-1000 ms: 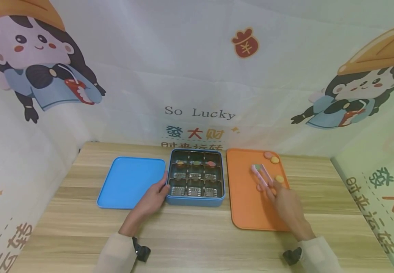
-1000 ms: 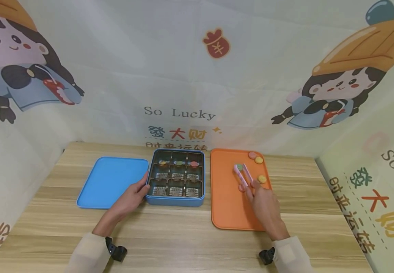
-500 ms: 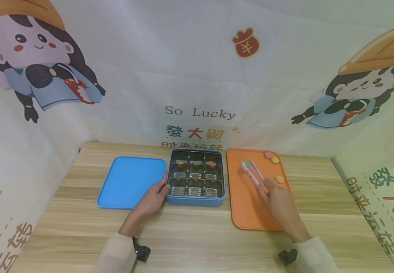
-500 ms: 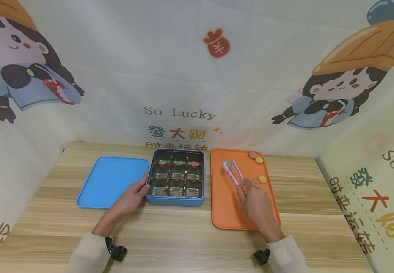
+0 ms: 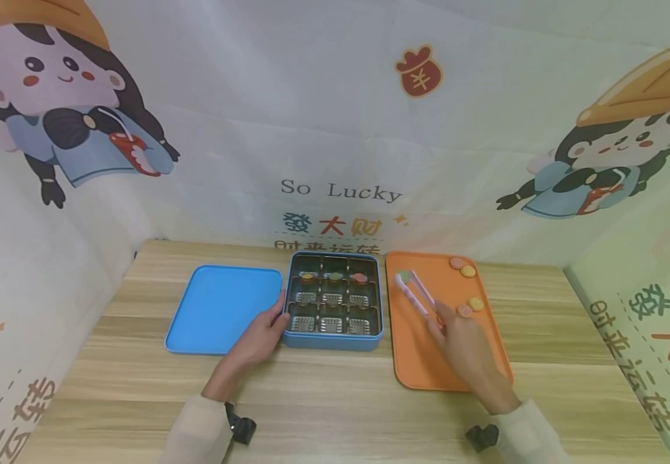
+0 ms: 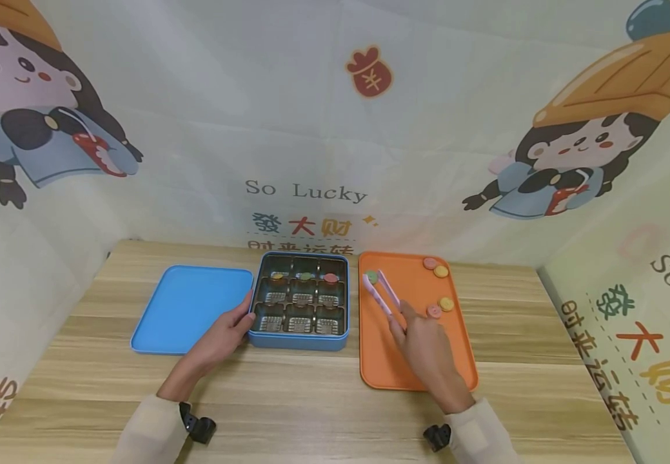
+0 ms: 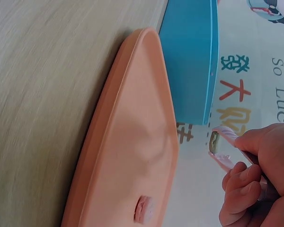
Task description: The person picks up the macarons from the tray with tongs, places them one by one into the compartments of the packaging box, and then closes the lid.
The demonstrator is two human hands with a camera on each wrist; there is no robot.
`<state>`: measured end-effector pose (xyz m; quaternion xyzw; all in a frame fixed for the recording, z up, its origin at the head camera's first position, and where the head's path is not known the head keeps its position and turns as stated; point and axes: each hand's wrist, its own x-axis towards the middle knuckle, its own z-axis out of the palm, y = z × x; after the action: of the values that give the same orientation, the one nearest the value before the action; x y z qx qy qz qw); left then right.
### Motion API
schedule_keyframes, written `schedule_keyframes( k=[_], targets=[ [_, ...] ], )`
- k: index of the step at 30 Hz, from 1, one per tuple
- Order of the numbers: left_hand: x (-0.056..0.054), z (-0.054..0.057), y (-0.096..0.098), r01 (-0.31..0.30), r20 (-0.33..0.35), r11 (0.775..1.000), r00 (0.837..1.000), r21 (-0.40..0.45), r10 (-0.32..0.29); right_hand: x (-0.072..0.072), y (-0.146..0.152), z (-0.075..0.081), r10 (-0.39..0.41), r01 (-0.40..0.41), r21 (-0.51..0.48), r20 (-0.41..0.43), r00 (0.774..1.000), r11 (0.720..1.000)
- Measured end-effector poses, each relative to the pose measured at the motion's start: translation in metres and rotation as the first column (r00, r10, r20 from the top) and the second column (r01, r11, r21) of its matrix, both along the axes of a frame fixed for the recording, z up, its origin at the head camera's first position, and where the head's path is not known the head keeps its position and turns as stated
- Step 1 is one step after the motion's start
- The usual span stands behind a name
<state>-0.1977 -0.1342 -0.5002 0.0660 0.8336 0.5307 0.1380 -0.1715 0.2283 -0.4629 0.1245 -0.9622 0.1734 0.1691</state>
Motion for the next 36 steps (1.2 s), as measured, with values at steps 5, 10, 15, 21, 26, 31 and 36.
schedule_keyframes(
  k=[5,10,15,21,26,31,36],
  targets=[
    [0.000,0.001,0.000,-0.001,0.002,1.000,1.000,0.006,0.001,0.001,-0.006,0.002,0.025,-0.024,-0.008,0.013,1.000,1.000],
    [0.000,0.001,0.000,-0.005,0.002,1.000,1.000,0.005,0.005,0.003,-0.012,0.002,0.027,-0.027,-0.004,0.017,0.999,1.000],
    [0.000,0.001,0.001,-0.009,0.007,1.000,1.000,0.003,0.009,0.005,-0.017,0.001,0.025,-0.025,-0.003,0.030,0.999,1.000],
    [0.000,0.001,0.001,-0.016,0.002,1.000,1.000,-0.010,0.016,0.007,-0.026,0.002,0.035,-0.036,0.007,0.033,0.999,0.999],
    [0.000,0.001,0.001,-0.018,0.017,1.000,1.000,-0.009,0.018,0.008,-0.032,0.000,0.057,-0.057,-0.002,0.045,0.997,0.998],
    [0.000,0.001,0.001,-0.019,0.012,1.000,1.000,-0.012,0.019,0.009,-0.037,-0.001,0.068,-0.068,-0.006,0.057,0.996,0.998],
    [0.000,0.001,0.001,-0.022,0.000,1.000,1.000,-0.021,0.022,0.009,-0.040,-0.004,0.068,-0.068,0.006,0.058,0.996,0.998]
  ],
)
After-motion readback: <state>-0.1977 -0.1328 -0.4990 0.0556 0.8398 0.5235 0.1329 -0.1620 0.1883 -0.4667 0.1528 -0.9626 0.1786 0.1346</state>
